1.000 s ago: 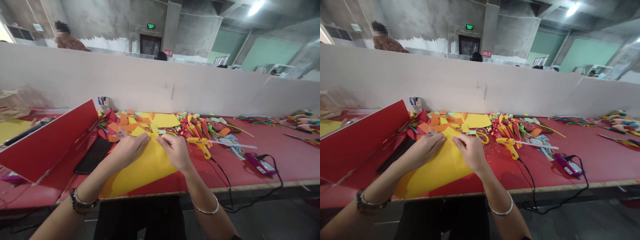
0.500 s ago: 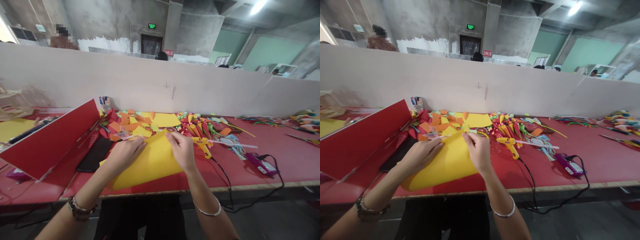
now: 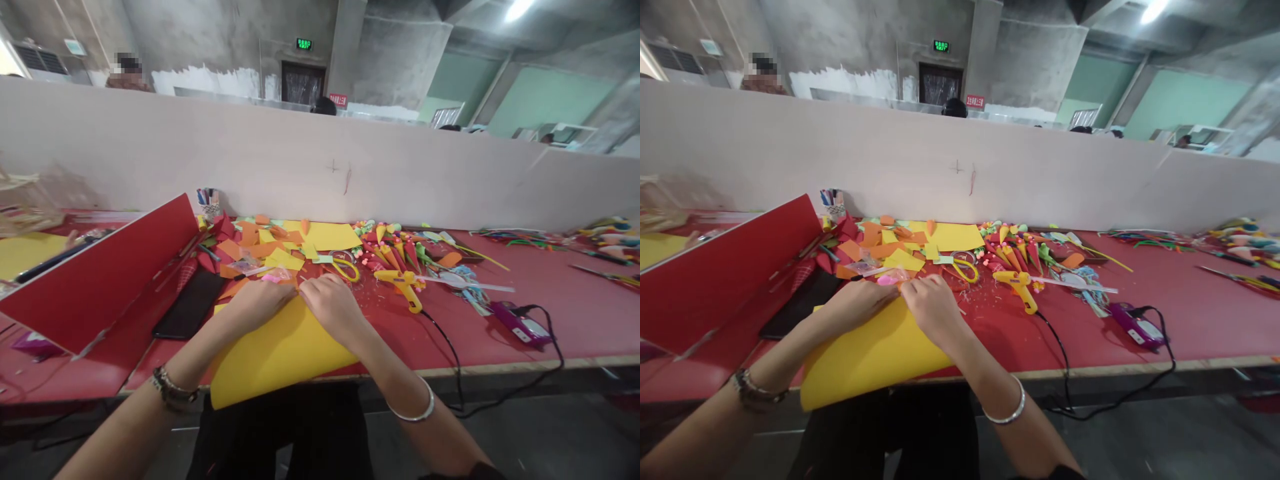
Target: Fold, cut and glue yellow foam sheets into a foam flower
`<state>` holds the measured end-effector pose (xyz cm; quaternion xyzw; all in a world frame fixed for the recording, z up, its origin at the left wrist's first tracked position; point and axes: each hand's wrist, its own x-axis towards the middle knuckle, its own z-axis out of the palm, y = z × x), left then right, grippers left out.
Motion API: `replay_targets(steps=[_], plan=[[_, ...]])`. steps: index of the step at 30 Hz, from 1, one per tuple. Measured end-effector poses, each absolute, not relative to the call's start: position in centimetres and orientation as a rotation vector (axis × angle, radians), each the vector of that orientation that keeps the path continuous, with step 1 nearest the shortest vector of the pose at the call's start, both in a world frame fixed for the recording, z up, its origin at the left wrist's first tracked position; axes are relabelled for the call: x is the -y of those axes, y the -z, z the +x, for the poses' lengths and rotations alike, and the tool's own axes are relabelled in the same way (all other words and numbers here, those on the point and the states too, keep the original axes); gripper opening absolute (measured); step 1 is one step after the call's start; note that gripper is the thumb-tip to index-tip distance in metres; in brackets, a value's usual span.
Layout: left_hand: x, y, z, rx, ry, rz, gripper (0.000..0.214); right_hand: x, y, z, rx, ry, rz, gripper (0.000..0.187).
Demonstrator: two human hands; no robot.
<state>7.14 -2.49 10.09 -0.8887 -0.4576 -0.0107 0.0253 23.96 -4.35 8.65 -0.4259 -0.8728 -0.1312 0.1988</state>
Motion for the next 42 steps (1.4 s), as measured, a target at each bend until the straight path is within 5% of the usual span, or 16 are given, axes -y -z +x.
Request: replay_targets(steps=[14, 23, 31, 42], plan=[[-0.5, -0.1, 5.5, 1.418, -0.068, -2.779, 0.027, -0.1, -0.2, 25.5, 2.666, 0.114, -1.638, 0.025], [0.6, -0.5, 6.9, 1.262, 0.289, -2.773, 0.034, -2.7, -0.3, 24.5, 2.695, 0.185, -1.631, 0.022], [3.3, 1.2, 7.4, 1.138, 0.177, -3.089, 0.050, -3.2, -0.2, 24.7, 2.707, 0.188, -1.611, 0.022], [4.2, -0.3, 8.2, 0.788, 0.134, -3.230, 0.042, -3.7, 0.0, 24.9, 2.730, 0.127, -1.585, 0.025]])
